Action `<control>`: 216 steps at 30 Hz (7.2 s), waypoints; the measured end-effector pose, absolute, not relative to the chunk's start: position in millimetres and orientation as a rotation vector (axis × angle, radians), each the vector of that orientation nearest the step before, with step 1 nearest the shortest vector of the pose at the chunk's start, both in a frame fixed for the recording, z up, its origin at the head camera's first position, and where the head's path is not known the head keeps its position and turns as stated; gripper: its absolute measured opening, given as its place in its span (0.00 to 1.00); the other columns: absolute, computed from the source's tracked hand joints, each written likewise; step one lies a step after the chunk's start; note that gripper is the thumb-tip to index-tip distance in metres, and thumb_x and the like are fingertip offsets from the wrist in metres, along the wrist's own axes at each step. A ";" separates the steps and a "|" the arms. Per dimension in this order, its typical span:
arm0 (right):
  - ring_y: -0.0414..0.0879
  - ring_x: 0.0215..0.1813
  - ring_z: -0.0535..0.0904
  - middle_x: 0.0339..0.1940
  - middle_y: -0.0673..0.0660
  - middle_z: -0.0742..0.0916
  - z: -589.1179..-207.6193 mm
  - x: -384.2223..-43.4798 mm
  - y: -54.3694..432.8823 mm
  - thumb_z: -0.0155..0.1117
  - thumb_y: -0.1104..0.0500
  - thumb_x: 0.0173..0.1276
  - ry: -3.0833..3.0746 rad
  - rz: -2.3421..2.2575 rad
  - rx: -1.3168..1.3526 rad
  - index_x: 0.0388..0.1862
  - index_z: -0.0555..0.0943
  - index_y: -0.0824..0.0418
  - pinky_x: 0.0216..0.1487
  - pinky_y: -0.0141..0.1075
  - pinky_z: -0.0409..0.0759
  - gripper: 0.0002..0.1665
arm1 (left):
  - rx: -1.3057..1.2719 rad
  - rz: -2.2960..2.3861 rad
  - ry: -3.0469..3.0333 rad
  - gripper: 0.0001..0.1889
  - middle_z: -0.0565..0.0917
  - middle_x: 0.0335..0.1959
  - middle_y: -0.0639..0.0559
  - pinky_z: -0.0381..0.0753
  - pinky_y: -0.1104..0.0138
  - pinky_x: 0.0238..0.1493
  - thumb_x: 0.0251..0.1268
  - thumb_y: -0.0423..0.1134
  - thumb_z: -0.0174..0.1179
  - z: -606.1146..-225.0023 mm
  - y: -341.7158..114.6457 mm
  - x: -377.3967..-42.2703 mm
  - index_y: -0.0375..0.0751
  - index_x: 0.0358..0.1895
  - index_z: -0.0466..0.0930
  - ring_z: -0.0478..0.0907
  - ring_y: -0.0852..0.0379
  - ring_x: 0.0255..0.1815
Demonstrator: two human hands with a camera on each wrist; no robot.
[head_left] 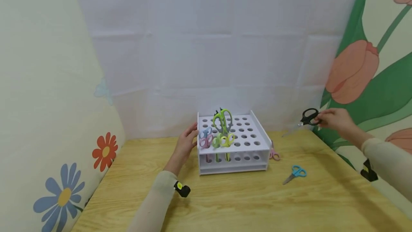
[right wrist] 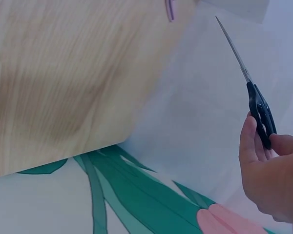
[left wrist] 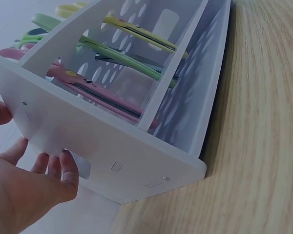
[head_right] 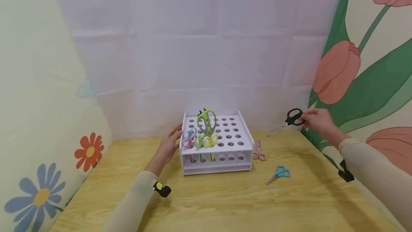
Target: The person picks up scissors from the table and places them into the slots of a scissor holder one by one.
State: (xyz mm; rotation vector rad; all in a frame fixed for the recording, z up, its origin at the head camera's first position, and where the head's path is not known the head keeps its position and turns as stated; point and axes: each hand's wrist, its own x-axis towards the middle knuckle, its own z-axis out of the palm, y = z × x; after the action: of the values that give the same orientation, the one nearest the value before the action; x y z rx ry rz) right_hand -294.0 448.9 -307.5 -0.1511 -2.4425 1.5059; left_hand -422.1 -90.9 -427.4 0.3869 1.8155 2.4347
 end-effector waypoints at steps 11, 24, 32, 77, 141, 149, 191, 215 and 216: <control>0.40 0.43 0.87 0.39 0.51 0.90 -267.6 -290.9 421.4 0.53 0.63 0.81 -2.339 1.713 -0.012 0.66 0.64 0.83 0.46 0.36 0.84 0.26 | 0.364 2.404 1.844 0.25 0.71 0.71 0.48 0.68 0.47 0.67 0.78 0.41 0.56 -426.6 -92.8 -421.1 0.48 0.75 0.70 0.69 0.48 0.68; 0.42 0.49 0.85 0.46 0.56 0.88 -250.4 -288.4 369.8 0.54 0.59 0.82 -2.459 1.705 0.161 0.64 0.66 0.80 0.51 0.37 0.83 0.25 | 0.369 2.396 1.867 0.26 0.71 0.69 0.49 0.68 0.48 0.67 0.77 0.44 0.57 -427.2 -92.0 -420.6 0.49 0.75 0.70 0.69 0.48 0.68; 0.46 0.49 0.86 0.49 0.63 0.86 -257.8 -290.6 342.3 0.51 0.62 0.83 -2.526 1.690 0.245 0.63 0.66 0.81 0.51 0.39 0.83 0.23 | 0.377 2.403 1.864 0.26 0.71 0.71 0.48 0.67 0.47 0.68 0.77 0.43 0.58 -425.4 -91.9 -417.4 0.49 0.75 0.70 0.69 0.47 0.68; 0.55 0.41 0.87 0.42 0.71 0.87 -278.3 -306.2 268.3 0.58 0.73 0.75 -2.560 1.326 0.594 0.52 0.77 0.79 0.42 0.37 0.85 0.11 | 0.394 2.447 1.818 0.24 0.72 0.70 0.47 0.67 0.46 0.67 0.77 0.40 0.57 -423.8 -92.1 -410.8 0.48 0.73 0.72 0.70 0.46 0.66; 0.59 0.48 0.85 0.43 0.65 0.88 -320.2 -319.4 243.1 0.61 0.73 0.72 -2.644 1.039 0.707 0.49 0.80 0.75 0.51 0.46 0.82 0.09 | 0.386 2.436 1.836 0.25 0.72 0.70 0.47 0.69 0.47 0.66 0.77 0.41 0.57 -426.1 -92.3 -412.6 0.46 0.74 0.71 0.70 0.47 0.66; 0.60 0.51 0.83 0.48 0.67 0.86 -320.4 -314.7 244.4 0.55 0.72 0.76 -2.690 1.012 0.679 0.58 0.78 0.75 0.54 0.52 0.81 0.15 | 0.394 2.420 1.840 0.25 0.71 0.71 0.47 0.69 0.47 0.67 0.77 0.41 0.57 -426.7 -92.9 -411.8 0.47 0.74 0.71 0.69 0.46 0.67; 0.64 0.45 0.82 0.42 0.62 0.87 -389.2 -321.1 331.6 0.70 0.74 0.60 -2.754 0.513 0.882 0.45 0.82 0.72 0.48 0.56 0.79 0.14 | 0.379 2.428 1.812 0.25 0.71 0.70 0.48 0.67 0.46 0.67 0.77 0.41 0.58 -424.5 -94.1 -411.9 0.48 0.73 0.72 0.69 0.47 0.67; 0.50 0.34 0.80 0.31 0.53 0.83 -429.6 -332.7 340.3 0.65 0.81 0.54 -2.682 0.403 1.247 0.34 0.79 0.58 0.36 0.42 0.80 0.19 | 0.398 2.433 1.811 0.25 0.71 0.70 0.48 0.68 0.47 0.66 0.77 0.41 0.58 -424.7 -93.5 -412.3 0.47 0.74 0.70 0.69 0.47 0.67; 0.50 0.33 0.80 0.30 0.53 0.83 -430.4 -332.9 340.7 0.65 0.82 0.54 -2.667 0.411 1.264 0.34 0.79 0.59 0.35 0.41 0.79 0.19 | 0.398 2.434 1.812 0.25 0.71 0.70 0.47 0.67 0.47 0.67 0.77 0.41 0.58 -424.7 -93.5 -412.4 0.46 0.74 0.70 0.69 0.47 0.67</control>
State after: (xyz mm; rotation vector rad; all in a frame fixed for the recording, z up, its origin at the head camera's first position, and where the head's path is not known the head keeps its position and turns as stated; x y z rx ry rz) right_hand -332.9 340.7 -430.4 1.2643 -2.6672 0.4108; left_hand -412.4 -93.5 -424.7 0.3978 1.8115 2.4337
